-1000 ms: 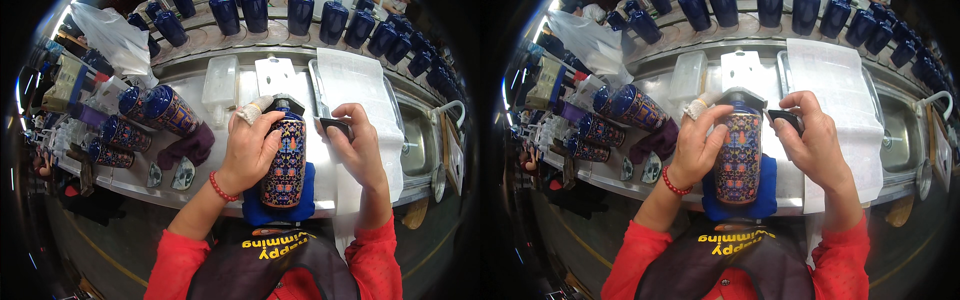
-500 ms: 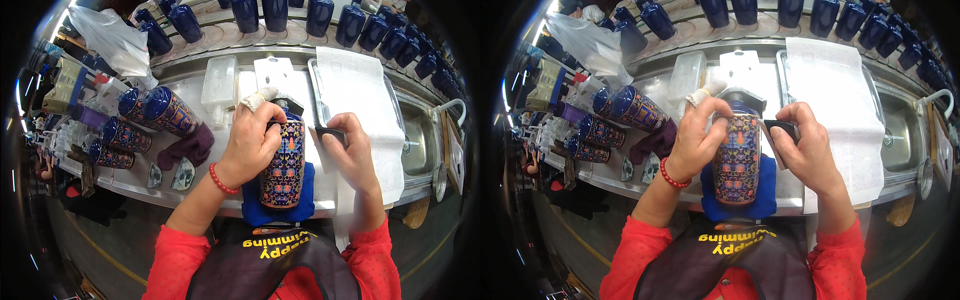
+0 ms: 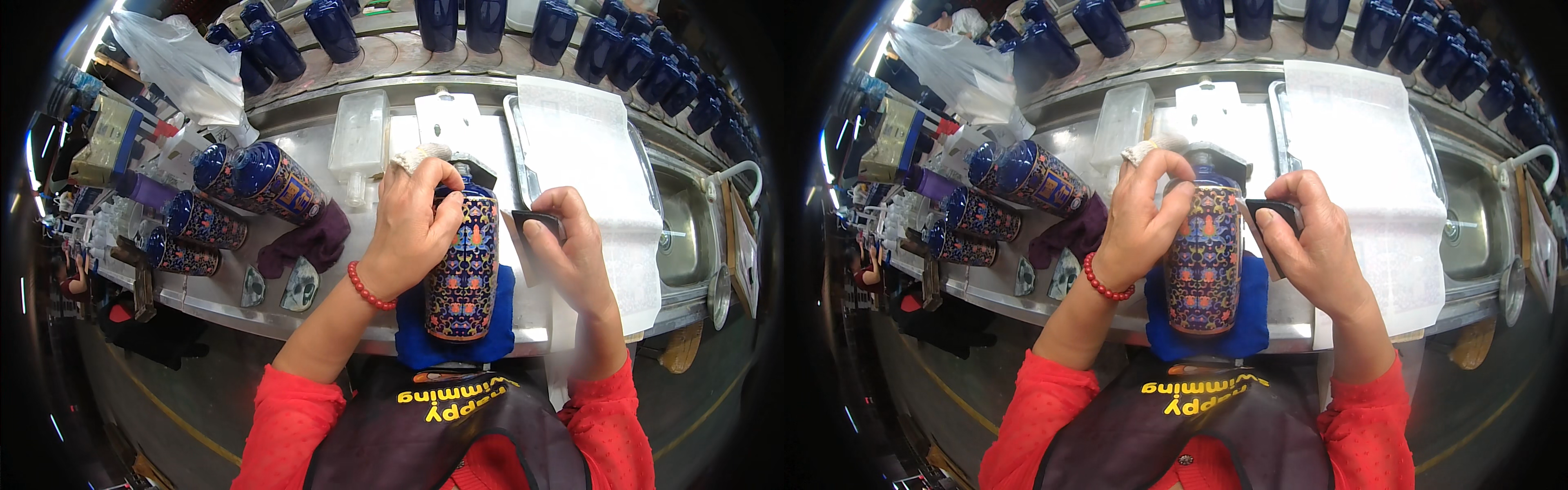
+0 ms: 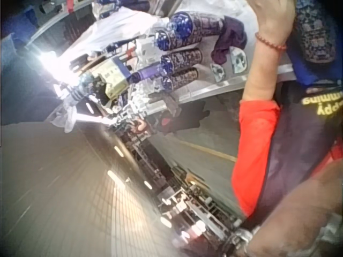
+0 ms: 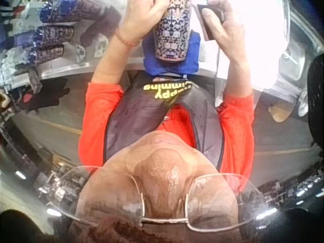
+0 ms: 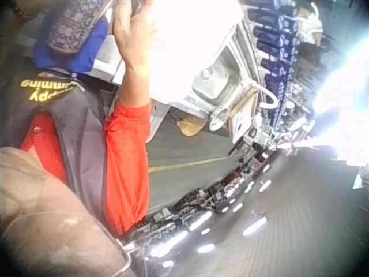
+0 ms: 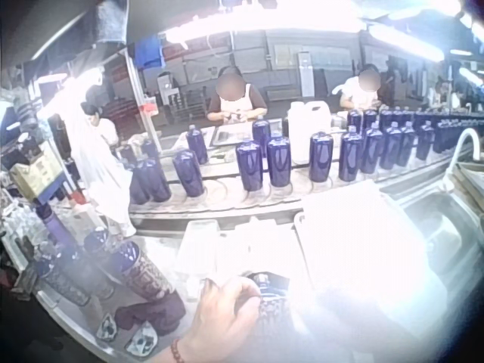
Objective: The person applies a decorative sticker to a blue cylindrical container, smoothing it with fingers and a small tool to remove air bubbles and ensure adhesion. The person rotates the container to cover the entire surface and continues smoothing the sticker edges.
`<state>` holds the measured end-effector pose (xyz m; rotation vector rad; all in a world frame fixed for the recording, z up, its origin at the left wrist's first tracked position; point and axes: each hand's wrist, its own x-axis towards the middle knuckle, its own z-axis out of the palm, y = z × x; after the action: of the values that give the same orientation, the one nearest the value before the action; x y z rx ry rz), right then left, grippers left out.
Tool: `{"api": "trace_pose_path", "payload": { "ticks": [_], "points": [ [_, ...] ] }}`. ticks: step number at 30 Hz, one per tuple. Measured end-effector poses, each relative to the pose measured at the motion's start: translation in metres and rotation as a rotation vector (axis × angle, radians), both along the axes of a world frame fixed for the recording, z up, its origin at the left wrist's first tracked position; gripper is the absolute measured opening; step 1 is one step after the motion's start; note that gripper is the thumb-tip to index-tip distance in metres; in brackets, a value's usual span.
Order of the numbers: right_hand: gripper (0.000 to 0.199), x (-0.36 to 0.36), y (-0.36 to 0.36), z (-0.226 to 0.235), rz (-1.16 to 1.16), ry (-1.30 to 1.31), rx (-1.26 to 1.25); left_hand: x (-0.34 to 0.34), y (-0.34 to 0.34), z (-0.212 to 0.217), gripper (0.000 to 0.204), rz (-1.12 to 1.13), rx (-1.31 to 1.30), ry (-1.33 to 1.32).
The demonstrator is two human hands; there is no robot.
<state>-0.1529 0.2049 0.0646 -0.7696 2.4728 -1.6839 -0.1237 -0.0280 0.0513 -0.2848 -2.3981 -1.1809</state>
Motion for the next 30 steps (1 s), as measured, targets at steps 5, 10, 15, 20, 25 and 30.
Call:
{"api": "trace_pose_path", "payload": {
  "ticks": [5, 10, 15, 20, 25, 30],
  "points": [
    [0.017, 0.0, -0.001, 0.004, 0.007, -0.036, -0.003, -0.004, 0.004, -0.001, 0.012, 0.018, 0.05, 0.02],
    [0.026, 0.008, -0.005, 0.007, -0.015, 0.001, -0.009, -0.003, 0.008, 0.001, 0.012, 0.03, 0.143, -0.105],
    [0.046, 0.008, -0.01, -0.002, 0.022, 0.428, 0.18, -0.004, 0.003, -0.003, 0.013, -0.06, 0.599, -0.339],
    [0.059, 0.006, -0.018, -0.015, 0.092, 0.523, 0.299, -0.009, 0.001, -0.014, 0.013, -0.033, 0.428, -0.22],
    [0.064, 0.007, -0.021, -0.015, 0.109, 0.504, 0.341, -0.007, 0.004, -0.012, 0.013, -0.029, 0.51, -0.292],
    [0.065, 0.007, -0.022, -0.011, 0.147, 0.487, 0.351, -0.007, 0.007, -0.007, 0.014, -0.013, 0.504, -0.279]
  ]
}}
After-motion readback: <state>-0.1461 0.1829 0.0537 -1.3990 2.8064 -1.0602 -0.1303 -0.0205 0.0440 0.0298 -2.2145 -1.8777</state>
